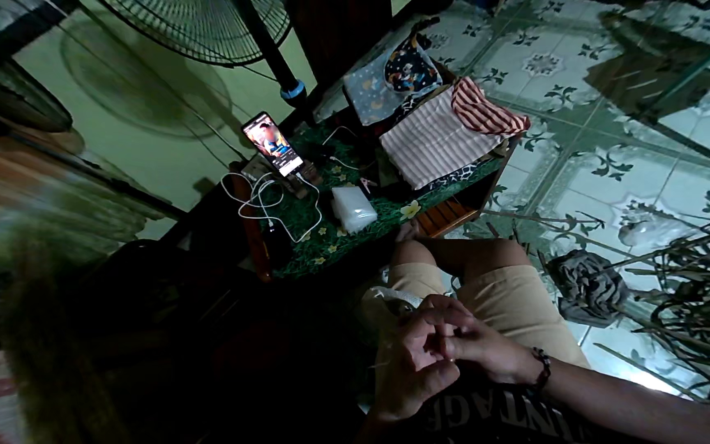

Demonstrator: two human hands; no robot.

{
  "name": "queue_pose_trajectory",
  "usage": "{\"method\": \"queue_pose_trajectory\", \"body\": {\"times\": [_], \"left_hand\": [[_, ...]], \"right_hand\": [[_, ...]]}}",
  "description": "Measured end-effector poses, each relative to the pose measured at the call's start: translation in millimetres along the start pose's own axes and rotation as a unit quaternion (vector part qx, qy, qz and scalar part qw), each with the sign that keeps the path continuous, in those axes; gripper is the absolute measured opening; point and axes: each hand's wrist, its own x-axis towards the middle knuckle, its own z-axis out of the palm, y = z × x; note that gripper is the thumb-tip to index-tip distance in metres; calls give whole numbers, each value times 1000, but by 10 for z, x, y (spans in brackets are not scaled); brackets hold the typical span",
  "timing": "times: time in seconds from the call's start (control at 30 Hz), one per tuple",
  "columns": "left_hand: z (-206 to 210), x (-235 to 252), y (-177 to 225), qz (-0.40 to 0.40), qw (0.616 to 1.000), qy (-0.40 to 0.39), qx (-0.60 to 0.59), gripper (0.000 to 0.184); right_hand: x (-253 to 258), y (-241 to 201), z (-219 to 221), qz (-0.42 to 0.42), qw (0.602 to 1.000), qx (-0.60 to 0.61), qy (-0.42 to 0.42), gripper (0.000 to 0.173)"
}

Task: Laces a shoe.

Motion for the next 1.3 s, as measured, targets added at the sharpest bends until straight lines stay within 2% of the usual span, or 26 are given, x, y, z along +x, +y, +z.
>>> {"method": "queue_pose_trajectory", "body": {"times": [0.03, 0.13, 0.2, 0.23, 0.3, 0.37, 0.47, 0.6, 0.67, 0.77, 0.8, 0.9, 1.0, 1.03, 1.1, 1.13, 1.2, 1.27, 1.3], "left_hand": [[-1, 4, 11, -2, 1000, 16, 5, 49], [3, 6, 62, 6, 996, 40, 75, 64], [21, -13, 67, 36, 978, 22, 204, 54], [33, -8, 63, 63, 959, -6, 276, 47], [85, 19, 50, 106, 913, -67, 389, 32], [162, 62, 44, 130, 859, -111, 483, 21], [224, 94, 20, 126, 791, -156, 579, 16], [269, 84, -80, 123, 741, -192, 632, 18], [296, 81, -126, 115, 743, -180, 635, 19], [371, 96, -104, 65, 746, -128, 650, 12], [375, 92, -124, 57, 753, -110, 646, 17], [241, -41, -382, 87, 785, -101, 605, 15], [410, 55, -162, 11, 747, -148, 649, 15], [458, 89, -89, -36, 749, -145, 645, 17], [523, 167, 58, -172, 830, -84, 524, 21], [521, 181, 78, -208, 849, -64, 482, 21], [489, 142, 56, -203, 824, -93, 521, 20], [415, 56, -40, -122, 768, -147, 611, 15], [405, 45, -56, -112, 764, -151, 617, 14]], "right_hand": [[-10, -30, 10, 5, 1000, 8, 6, 33], [-20, -161, 8, 3, 998, 37, 57, 69], [3, -226, -78, -17, 999, -2, 37, 87], [9, -268, -111, -17, 998, -57, 24, 91], [18, -375, -107, 6, 988, -151, 15, 92], [25, -439, -76, 36, 982, -181, 32, 90], [56, -529, -84, 62, 972, -220, 47, 85], [96, -609, -109, 36, 963, -266, 15, 74], [99, -637, -80, 31, 960, -280, -4, 65], [81, -616, -70, 42, 937, -345, -29, 67], [74, -595, -80, 41, 933, -357, -34, 67], [28, -569, -101, 25, 924, -380, -32, 62], [3, -593, -104, 61, 907, -417, -14, 55], [13, -592, -118, 67, 898, -434, -21, 57], [33, -590, -125, 70, 878, -472, -36, 62], [37, -585, -123, 67, 866, -494, -37, 62], [38, -572, -120, 51, 840, -538, -39, 59], [22, -557, -123, 23, 825, -564, -37, 54], [16, -547, -131, 14, 824, -566, -32, 53]]}}
